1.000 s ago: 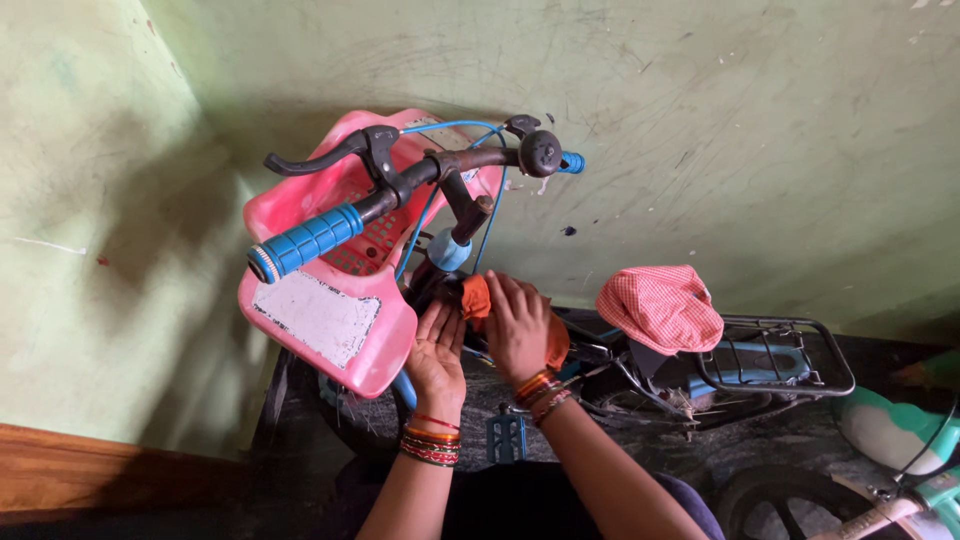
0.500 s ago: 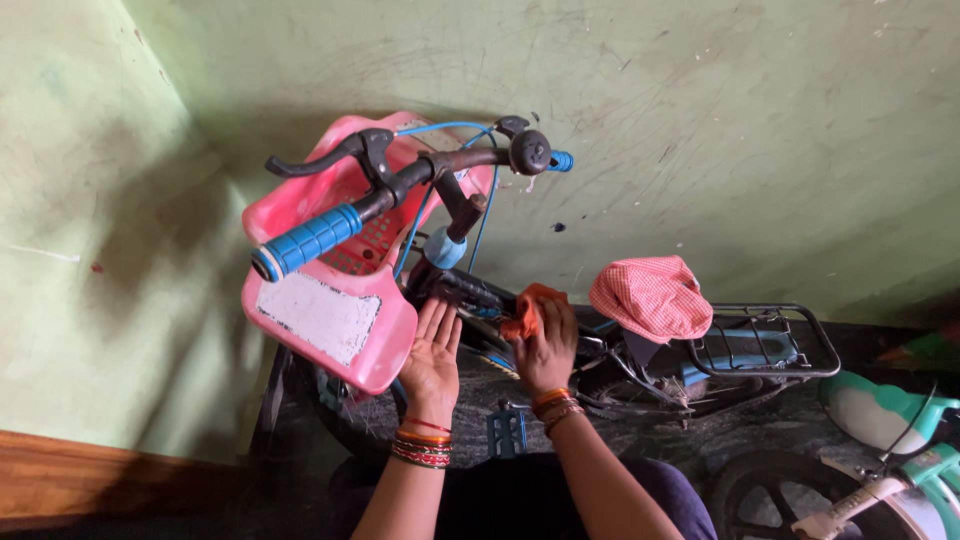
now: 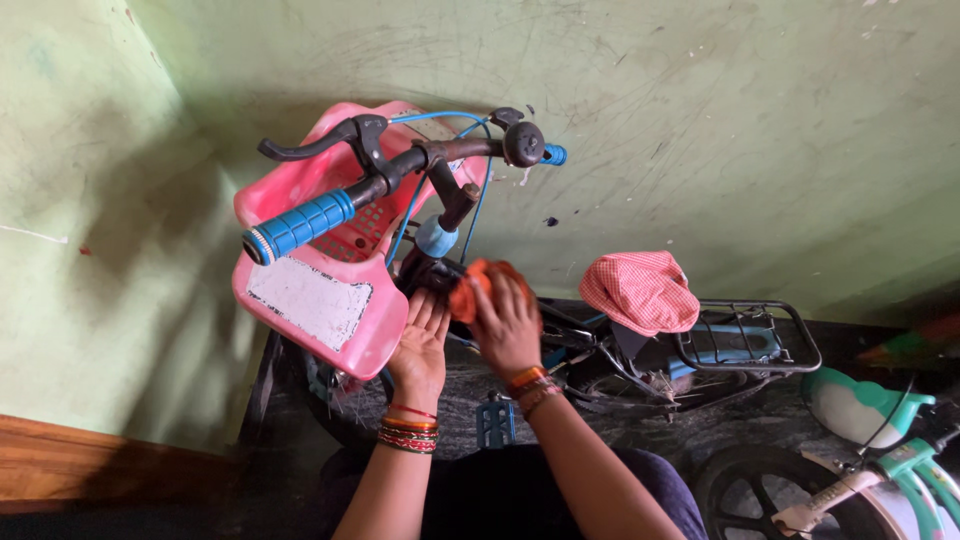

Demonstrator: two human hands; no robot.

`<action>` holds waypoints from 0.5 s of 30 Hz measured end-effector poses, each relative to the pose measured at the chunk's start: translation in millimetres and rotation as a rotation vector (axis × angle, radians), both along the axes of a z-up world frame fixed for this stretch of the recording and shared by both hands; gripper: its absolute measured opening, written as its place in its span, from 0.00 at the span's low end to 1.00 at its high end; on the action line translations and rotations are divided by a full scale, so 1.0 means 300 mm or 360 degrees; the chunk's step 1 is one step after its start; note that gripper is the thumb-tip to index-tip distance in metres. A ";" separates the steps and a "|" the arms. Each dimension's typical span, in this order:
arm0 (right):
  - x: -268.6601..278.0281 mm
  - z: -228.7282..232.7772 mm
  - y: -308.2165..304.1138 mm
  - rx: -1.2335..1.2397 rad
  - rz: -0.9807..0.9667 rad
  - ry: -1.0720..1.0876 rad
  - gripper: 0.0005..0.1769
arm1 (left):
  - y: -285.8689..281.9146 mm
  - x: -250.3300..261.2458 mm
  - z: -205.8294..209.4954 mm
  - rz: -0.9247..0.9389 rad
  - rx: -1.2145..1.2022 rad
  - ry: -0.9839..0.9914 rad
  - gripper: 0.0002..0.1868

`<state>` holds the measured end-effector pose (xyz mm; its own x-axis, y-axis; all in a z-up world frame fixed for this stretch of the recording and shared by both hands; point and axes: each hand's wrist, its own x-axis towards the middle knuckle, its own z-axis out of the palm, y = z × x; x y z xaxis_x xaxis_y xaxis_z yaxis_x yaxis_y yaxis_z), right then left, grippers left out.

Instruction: The person wipes the handlebars, frame, and rear rack of a bicycle using an orange cloth. They clean the grips, brake levers, and the area around the front basket, then move to the rear rack and seat area.

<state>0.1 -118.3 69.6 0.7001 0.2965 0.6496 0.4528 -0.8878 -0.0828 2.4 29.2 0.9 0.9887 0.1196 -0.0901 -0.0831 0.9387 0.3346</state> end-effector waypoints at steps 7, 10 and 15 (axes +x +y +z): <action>-0.073 -0.150 -0.180 0.0263 -0.0324 -0.0073 0.35 | -0.005 -0.032 0.080 -0.0003 0.0018 -0.0037 0.41; -0.031 -0.162 -0.103 0.0452 -0.0352 -0.0008 0.32 | -0.016 -0.029 0.094 0.0020 0.0033 0.0010 0.41; 0.000 -0.040 0.059 0.0348 -0.0041 -0.0070 0.34 | -0.030 -0.008 0.049 0.0076 0.0022 -0.0056 0.42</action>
